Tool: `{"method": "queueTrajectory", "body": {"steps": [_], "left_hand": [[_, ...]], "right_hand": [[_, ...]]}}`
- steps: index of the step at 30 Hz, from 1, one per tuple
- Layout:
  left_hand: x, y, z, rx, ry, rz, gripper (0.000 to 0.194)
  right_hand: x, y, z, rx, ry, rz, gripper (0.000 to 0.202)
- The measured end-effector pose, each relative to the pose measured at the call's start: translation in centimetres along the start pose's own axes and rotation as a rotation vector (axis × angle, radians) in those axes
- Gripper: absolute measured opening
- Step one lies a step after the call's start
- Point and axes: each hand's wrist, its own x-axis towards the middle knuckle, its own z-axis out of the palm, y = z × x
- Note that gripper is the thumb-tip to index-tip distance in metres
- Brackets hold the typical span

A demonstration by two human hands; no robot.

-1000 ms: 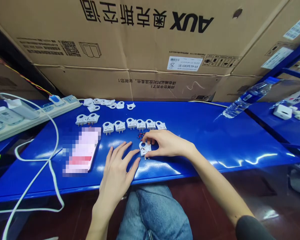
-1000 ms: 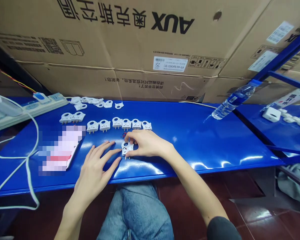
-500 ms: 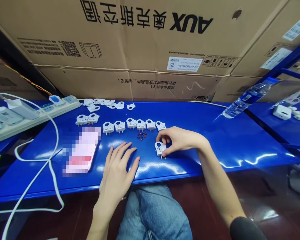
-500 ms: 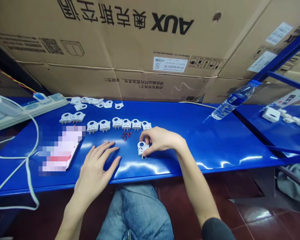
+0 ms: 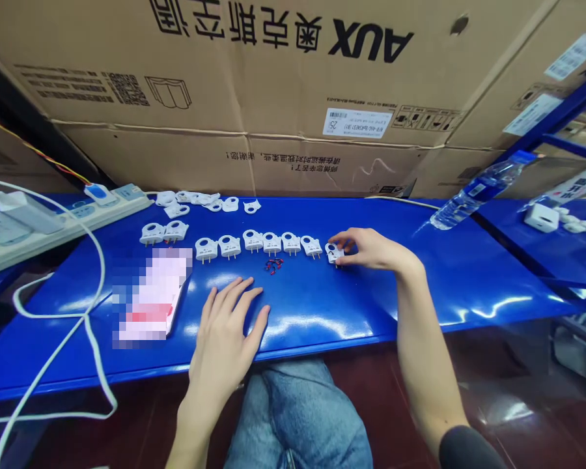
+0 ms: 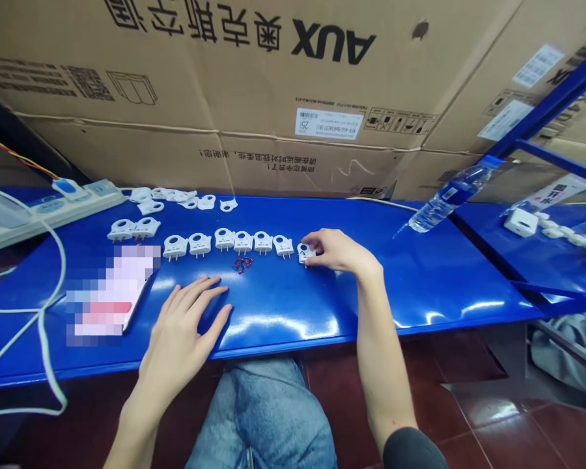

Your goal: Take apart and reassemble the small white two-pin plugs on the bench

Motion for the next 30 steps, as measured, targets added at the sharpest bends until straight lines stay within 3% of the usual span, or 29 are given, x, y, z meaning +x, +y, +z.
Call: {"method": "queueTrajectory", "body": {"steps": [11,16,22,30], "left_hand": [[0.0,-0.1,0.2,0.007,0.01,0.006,0.03],[-0.1,0.0,0.1,0.003,0.004,0.005,0.03],[0.0,0.0,0.0,0.002,-0.001,-0.004,0.03],[0.0,0.0,0.0,0.01,-0.003,0.016,0.03]], "right_hand": [[0.7,0.2,1.4,-0.037,0.15,-0.053,0.053],[0.7,-1.2,1.3,-0.026,0.176,-0.125,0.04],[0.7,-3.2,1.6,0.002,0.105,-0.169,0.019],[0.6,-5.5,2.6,0.197,-0.13,-0.316,0.013]]}}
